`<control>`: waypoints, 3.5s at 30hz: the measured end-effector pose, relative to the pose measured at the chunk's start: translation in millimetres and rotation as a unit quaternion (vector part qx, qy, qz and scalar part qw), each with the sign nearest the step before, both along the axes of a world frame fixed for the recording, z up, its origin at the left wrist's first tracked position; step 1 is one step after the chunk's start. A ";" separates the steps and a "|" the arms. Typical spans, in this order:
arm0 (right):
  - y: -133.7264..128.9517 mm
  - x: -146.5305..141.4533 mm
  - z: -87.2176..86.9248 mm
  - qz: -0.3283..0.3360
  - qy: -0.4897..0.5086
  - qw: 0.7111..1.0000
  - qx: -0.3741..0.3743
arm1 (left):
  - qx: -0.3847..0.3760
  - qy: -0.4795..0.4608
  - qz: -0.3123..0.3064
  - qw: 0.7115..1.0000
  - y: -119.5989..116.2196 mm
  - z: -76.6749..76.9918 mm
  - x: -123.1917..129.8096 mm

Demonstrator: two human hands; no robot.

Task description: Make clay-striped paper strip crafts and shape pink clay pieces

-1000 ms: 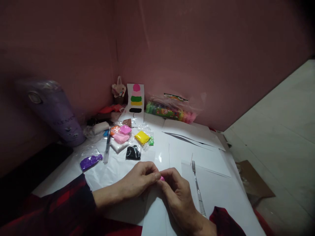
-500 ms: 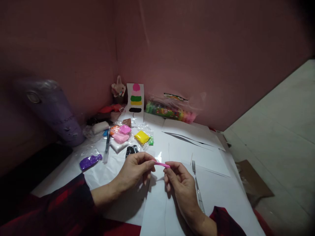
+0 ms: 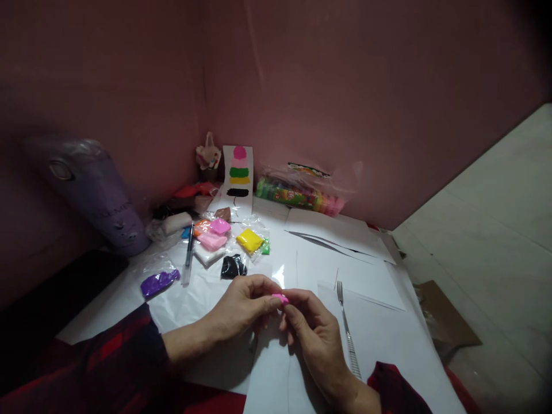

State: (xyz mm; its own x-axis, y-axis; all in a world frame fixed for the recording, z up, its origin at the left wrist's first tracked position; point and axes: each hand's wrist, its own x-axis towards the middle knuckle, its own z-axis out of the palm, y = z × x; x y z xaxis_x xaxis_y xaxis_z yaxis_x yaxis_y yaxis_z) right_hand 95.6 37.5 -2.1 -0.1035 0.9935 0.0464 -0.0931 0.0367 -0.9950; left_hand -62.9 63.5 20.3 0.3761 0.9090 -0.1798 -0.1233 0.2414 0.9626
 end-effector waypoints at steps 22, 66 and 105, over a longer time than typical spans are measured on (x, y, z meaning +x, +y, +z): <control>-5.0 1.2 -1.7 0.013 -0.016 1.000 0.018 | 0.045 0.006 -0.011 0.999 -4.0 0.8 1.5; -0.6 0.1 4.3 -0.066 -0.061 0.995 0.035 | 0.021 0.000 0.081 0.996 1.1 2.8 1.8; 3.7 -1.0 6.8 -0.032 0.031 0.999 0.000 | -0.010 -0.017 0.081 0.997 2.2 -0.7 0.0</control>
